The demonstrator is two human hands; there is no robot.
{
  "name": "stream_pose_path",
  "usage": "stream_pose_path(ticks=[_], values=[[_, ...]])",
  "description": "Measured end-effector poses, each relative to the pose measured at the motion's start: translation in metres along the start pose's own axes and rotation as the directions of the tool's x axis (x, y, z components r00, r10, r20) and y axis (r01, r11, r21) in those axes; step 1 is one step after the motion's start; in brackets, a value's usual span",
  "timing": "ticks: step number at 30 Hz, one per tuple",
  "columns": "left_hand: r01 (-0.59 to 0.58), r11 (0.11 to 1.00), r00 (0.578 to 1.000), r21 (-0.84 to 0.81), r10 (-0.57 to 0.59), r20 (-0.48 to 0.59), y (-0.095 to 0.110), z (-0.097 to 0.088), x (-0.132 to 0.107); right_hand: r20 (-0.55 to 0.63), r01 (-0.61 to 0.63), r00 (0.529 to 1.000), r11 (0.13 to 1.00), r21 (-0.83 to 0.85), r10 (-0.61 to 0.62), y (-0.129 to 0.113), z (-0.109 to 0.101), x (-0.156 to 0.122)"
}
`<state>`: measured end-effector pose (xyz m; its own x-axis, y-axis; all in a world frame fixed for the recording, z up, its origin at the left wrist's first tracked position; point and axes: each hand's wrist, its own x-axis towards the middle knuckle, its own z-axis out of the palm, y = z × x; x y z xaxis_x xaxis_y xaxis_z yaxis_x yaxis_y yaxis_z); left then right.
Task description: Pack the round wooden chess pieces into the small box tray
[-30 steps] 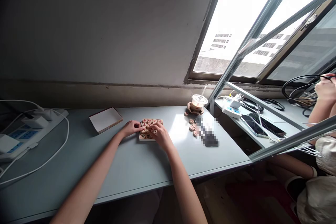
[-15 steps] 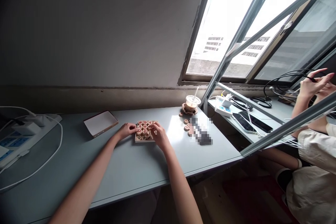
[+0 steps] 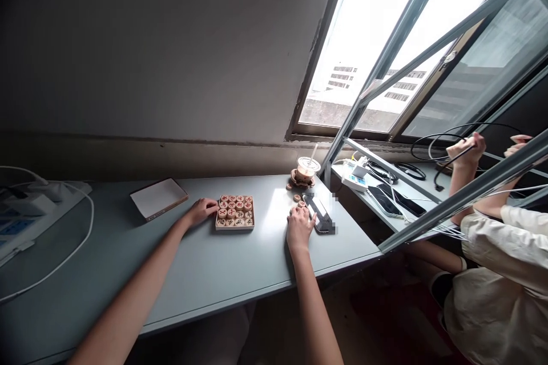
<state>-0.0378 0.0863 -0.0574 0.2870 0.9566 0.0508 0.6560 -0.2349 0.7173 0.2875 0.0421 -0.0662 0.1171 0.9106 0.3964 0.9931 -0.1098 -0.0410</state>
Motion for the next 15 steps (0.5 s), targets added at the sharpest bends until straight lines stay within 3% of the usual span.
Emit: stream_pose_path(ticks=[4, 8, 12, 15], values=[[0.001, 1.0, 1.0, -0.008, -0.001, -0.003, 0.0, 0.001, 0.0, -0.026, 0.048, 0.999, 0.998, 0.052, -0.046, -0.02, -0.009, -0.004], [0.008, 1.0, 1.0, 0.012, -0.008, -0.017, -0.001, 0.002, 0.0, 0.054, 0.039, 0.997, 0.98, 0.193, -0.05, -0.038, -0.013, -0.004], [0.014, 1.0, 1.0, 0.005, -0.014, -0.009, 0.0, 0.002, -0.001, 0.075, 0.028, 0.995, 0.886, 0.462, -0.071, -0.057, -0.02, 0.0], [0.007, 1.0, 1.0, 0.005, -0.007, -0.012, 0.0, 0.002, 0.0, 0.014, 0.131, 0.985, 0.789, 0.6, -0.175, -0.078, -0.025, 0.001]])
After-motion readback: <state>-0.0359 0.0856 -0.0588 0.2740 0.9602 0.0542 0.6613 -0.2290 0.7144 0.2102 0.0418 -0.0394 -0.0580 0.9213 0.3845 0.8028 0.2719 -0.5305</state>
